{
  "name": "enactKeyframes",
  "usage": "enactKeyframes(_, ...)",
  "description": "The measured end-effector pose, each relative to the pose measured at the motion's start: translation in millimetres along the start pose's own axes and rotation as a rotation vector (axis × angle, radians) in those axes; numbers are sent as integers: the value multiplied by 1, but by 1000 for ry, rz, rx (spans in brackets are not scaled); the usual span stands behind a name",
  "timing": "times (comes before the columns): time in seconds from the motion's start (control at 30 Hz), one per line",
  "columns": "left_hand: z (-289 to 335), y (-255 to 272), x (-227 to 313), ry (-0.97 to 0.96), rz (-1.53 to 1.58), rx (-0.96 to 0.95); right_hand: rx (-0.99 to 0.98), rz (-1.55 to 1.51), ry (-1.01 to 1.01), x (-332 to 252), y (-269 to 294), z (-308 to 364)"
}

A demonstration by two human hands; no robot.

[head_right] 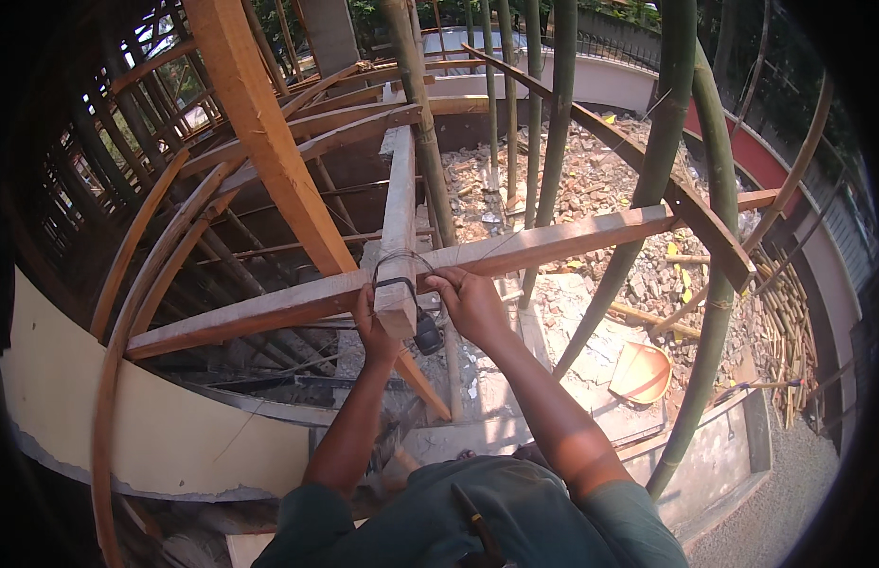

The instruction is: The person carries a wooden plank and walks through a construction site. They then use wire and pliers to tie bamboo poles together, forming a scaffolding structure. Another worker assists by holding the bamboo poles in place.

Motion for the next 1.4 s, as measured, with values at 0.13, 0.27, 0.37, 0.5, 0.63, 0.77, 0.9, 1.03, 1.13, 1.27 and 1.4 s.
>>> enactKeyframes(0.13, 12, 7, 6, 0, -175, 51, 253, -153, -111, 22, 98, 30)
enactKeyframes(0.27, 17, 7, 19, -54, -242, 71, 551, -349, -243, 43, 207, 104)
enactKeyframes(0.37, 18, 6, 27, -66, -201, 94, 772, -360, -284, 43, 278, 182)
enactKeyframes(0.5, 36, 18, 71, -310, -363, 257, 632, -219, -376, 41, 313, 289)
enactKeyframes(0.63, 91, -22, 160, -830, -198, 217, 287, -42, -709, 46, 282, 371)
enactKeyframes(0.77, 191, -150, 173, -498, 339, -592, -107, 279, -836, 121, 190, 472)
enactKeyframes(0.9, 344, -292, 122, -8, 182, -1512, -809, 431, -1034, 191, 70, 601)
enactKeyframes(1.03, 498, -305, 53, 55, -143, -1905, -687, 296, -864, 126, 76, 587)
enactKeyframes(1.13, 564, -302, 49, 671, -106, -2059, -488, 90, -939, 89, 133, 615)
enactKeyframes(1.27, 612, -319, 61, 903, -177, -2045, -347, 239, -993, 80, 185, 677)
enactKeyframes(1.4, 619, -361, 90, 401, -155, -2049, 15, 134, -997, 45, 276, 724)
Point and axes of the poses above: each hand's wrist, its own z-axis away from the middle knuckle, its own y-axis out of the back of the hand, x = y × z, the point moved 10 cm from there along -z, towards the middle knuckle, and after that the axes turned 9 degrees about z, right-handed, at the moved point
